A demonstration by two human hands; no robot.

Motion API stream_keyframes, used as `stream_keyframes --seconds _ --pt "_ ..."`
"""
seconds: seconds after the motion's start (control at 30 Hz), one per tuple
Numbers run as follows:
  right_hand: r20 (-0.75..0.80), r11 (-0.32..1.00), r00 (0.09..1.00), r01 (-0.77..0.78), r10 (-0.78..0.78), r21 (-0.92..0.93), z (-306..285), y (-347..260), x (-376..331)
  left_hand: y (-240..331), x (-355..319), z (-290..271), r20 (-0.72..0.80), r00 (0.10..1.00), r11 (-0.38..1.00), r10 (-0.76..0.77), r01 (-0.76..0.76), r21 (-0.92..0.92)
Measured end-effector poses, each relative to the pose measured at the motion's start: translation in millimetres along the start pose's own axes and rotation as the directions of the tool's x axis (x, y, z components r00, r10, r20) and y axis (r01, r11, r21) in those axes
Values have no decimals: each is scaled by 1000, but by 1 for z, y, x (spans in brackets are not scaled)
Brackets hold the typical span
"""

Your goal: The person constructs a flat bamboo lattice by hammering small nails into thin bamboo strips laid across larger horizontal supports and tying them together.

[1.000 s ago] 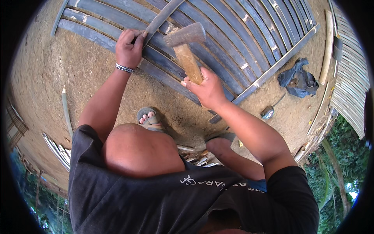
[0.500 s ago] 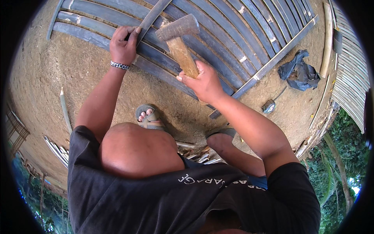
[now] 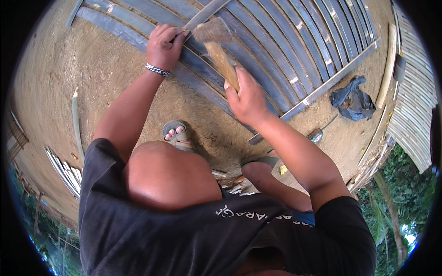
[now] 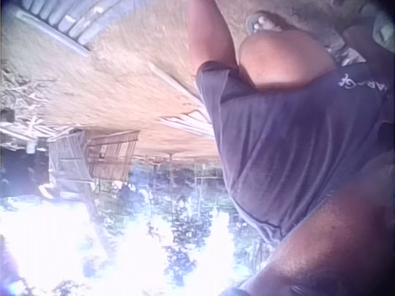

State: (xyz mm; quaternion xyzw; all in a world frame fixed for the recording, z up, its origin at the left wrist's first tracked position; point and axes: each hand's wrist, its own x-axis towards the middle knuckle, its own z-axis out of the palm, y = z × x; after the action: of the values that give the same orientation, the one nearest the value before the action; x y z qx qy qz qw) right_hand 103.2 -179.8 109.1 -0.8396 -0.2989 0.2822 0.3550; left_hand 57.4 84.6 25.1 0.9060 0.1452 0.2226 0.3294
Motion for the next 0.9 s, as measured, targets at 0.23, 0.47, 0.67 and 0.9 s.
stream_keyframes --seconds 0.23,0.47,0.67,0.9 --pt "124 974 989 109 -85 -198 -11 5 42 -8 -5 2 1 1000 999 26 -26 23" --pt "14 959 976 218 -220 -182 -11 5 50 -7 -6 0 25 999 1000 -20 20 0" --pt "144 947 990 41 6 -318 -7 12 55 -10 -6 2 11 999 999 -31 31 -12" --pt "-100 985 988 101 -116 -140 -10 -6 96 -4 -3 -5 -43 988 989 -146 147 21"
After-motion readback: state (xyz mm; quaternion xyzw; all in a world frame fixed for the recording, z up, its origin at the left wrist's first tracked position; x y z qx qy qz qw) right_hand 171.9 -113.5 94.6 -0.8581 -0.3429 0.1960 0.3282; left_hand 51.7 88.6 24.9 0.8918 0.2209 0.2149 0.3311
